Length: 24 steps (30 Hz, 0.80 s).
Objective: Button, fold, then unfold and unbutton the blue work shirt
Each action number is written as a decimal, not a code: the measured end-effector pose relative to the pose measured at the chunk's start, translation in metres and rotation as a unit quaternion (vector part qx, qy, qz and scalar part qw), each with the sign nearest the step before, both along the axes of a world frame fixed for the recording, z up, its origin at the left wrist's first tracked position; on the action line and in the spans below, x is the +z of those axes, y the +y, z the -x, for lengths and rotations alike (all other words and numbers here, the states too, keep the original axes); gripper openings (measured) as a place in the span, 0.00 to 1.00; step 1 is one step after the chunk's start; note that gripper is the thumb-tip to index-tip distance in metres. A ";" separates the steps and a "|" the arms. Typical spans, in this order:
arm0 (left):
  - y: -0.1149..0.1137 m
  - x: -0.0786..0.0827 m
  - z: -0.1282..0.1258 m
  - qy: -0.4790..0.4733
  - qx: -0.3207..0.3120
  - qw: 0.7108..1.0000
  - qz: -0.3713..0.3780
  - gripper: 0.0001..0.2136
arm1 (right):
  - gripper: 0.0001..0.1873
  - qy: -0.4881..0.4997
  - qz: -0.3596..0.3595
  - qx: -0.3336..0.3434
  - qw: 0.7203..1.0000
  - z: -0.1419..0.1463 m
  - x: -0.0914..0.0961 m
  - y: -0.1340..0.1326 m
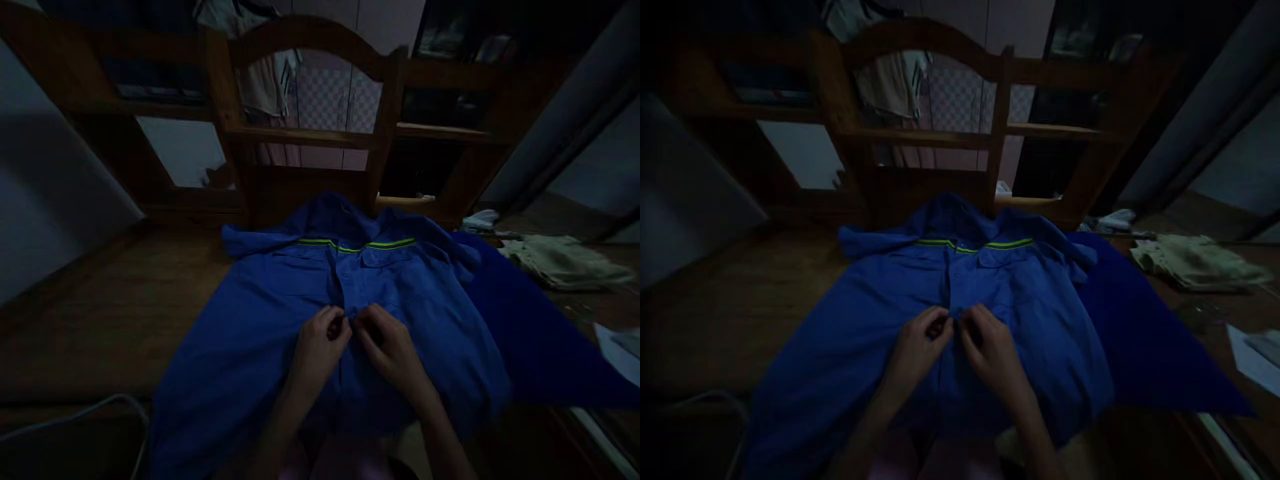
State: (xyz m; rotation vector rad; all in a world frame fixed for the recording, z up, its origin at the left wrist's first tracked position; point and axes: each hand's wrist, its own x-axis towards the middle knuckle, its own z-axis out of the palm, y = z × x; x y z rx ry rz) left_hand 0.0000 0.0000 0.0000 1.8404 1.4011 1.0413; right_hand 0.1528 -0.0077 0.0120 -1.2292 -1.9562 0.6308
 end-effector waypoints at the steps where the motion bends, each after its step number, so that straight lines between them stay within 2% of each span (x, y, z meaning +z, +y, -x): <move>1: 0.000 0.001 0.000 -0.002 -0.004 1.000 -0.001 0.05 | 0.04 0.003 0.001 -0.002 1.000 0.000 0.001 -0.001; 6: 0.000 0.003 0.000 -0.019 -0.015 1.000 0.013 0.07 | 0.05 0.025 0.016 -0.019 0.999 -0.003 0.001 -0.003; 13: 0.001 -0.002 0.001 -0.040 -0.026 0.998 0.039 0.08 | 0.07 0.070 0.068 -0.036 0.995 -0.008 0.000 -0.001; 24: 0.004 -0.005 0.003 -0.080 -0.023 0.994 0.077 0.08 | 0.10 0.086 0.092 -0.044 0.991 -0.008 -0.004 -0.001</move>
